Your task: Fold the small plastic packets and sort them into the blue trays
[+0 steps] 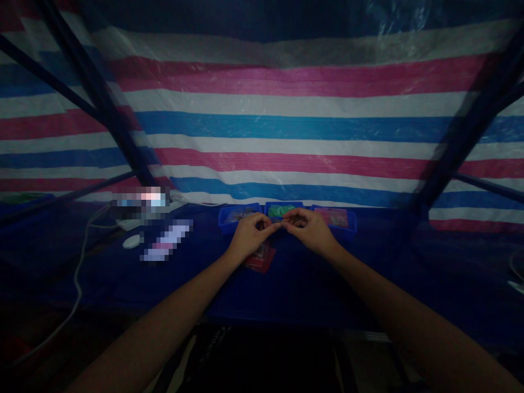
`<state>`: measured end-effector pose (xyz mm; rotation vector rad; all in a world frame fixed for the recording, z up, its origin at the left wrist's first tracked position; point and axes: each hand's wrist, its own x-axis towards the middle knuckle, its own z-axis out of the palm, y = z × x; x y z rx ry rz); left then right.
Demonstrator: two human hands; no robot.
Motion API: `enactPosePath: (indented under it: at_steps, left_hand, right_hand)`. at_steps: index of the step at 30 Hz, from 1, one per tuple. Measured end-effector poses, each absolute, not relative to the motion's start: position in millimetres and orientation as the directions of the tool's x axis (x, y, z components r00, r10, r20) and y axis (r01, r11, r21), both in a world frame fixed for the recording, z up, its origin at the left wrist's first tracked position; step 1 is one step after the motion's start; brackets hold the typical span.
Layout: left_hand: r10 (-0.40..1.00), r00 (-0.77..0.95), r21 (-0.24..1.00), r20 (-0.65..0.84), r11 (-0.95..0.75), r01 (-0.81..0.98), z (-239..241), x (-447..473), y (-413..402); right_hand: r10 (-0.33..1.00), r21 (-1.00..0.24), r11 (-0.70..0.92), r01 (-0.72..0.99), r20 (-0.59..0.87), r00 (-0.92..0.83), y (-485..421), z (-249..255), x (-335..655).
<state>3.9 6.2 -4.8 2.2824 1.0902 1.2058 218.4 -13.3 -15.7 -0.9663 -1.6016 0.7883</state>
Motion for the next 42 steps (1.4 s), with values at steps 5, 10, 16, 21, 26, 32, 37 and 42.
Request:
enactPosePath:
  at_steps: [5,10,16,21,26,32,37,42]
  left_hand:
    - [0.780,0.363,0.629,0.510,-0.626,0.461,-3,3,4]
    - [0.816,0.461,0.832,0.349,-0.496,0.248,-8,8,6]
    - [0.799,0.530,0.904,0.286,-0.408,0.127,-13,9,13]
    - [0.818,0.503,0.907,0.279,-0.397,0.143,-11,6,14]
    - [0.832,0.473,0.918,0.289,-0.381,0.109,-16,4,21]
    - [0.826,0.458,0.883,0.328,-0.440,0.163,-18,6,20]
    - [0.764,0.536,0.840,0.358,-0.515,0.172,-14,8,12]
    - [0.765,0.555,0.876,0.327,-0.466,0.126,-17,7,14]
  right_hand:
    - [0.788,-0.715,0.554,0.428,0.615,0.008,-15,-11,219]
    - [0.662,-0.515,0.643,0.567,0.745,-0.075,-22,-8,215]
    - [0.620,-0.404,0.715,0.571,0.744,-0.250,-24,-13,210]
    - [0.643,-0.438,0.710,0.551,0.723,-0.254,-24,-13,212]
    - [0.713,-0.552,0.679,0.484,0.651,-0.259,-26,-12,211]
    - [0.724,-0.572,0.606,0.552,0.684,-0.087,-27,-9,208]
    - [0.779,-0.721,0.570,0.394,0.626,0.018,-21,-13,207]
    - [0.833,-0.791,0.544,0.279,0.549,-0.067,-21,-16,208]
